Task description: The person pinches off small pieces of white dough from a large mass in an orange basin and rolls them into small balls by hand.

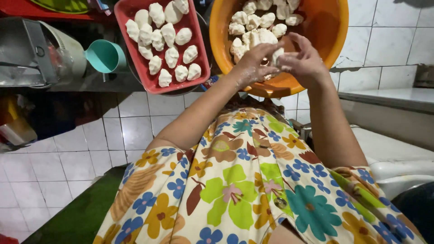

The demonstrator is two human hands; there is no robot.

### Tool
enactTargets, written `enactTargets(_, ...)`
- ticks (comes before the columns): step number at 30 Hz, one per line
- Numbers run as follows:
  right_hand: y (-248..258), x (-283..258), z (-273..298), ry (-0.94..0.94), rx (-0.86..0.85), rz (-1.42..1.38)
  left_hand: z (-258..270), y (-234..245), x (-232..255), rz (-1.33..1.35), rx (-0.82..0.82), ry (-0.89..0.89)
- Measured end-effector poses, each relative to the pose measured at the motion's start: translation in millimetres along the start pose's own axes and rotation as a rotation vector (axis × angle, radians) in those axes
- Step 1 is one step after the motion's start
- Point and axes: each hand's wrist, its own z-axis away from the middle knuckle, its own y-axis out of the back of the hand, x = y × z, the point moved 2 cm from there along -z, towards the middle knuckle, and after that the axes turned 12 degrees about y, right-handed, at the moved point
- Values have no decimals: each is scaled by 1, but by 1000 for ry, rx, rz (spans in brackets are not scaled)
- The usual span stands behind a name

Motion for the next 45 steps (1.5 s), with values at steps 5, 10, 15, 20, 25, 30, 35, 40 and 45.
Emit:
enactTargets(5,4,37,-7,-115,123,-434,-2,5,3,-29,231,6)
enactTargets(10,7,22,-7,119,154,31,-6,17,17,197,105,64)
enactTargets(15,9,4,-15,200,116,237,-15,10,5,332,12,201)
enactTargets(20,28,2,-12,-43,173,28,-13,32,-6,284,88,378)
enactTargets(25,26,7,-3,-32,33,-170,-9,38,9,1136,-158,572)
enactTargets(30,27,18,-9,-46,177,-95,-26,36,-3,1049,-170,493)
enactTargets(35,30,26,-10,-31,222,-44,-32,17,-31,871,145,797)
enactTargets(40,15,19,-5,-41,224,-73,-37,27,-11,118,-22,471)
enactTargets(45,-6,14,-10,170,150,102,-21,33,17,53,-101,243)
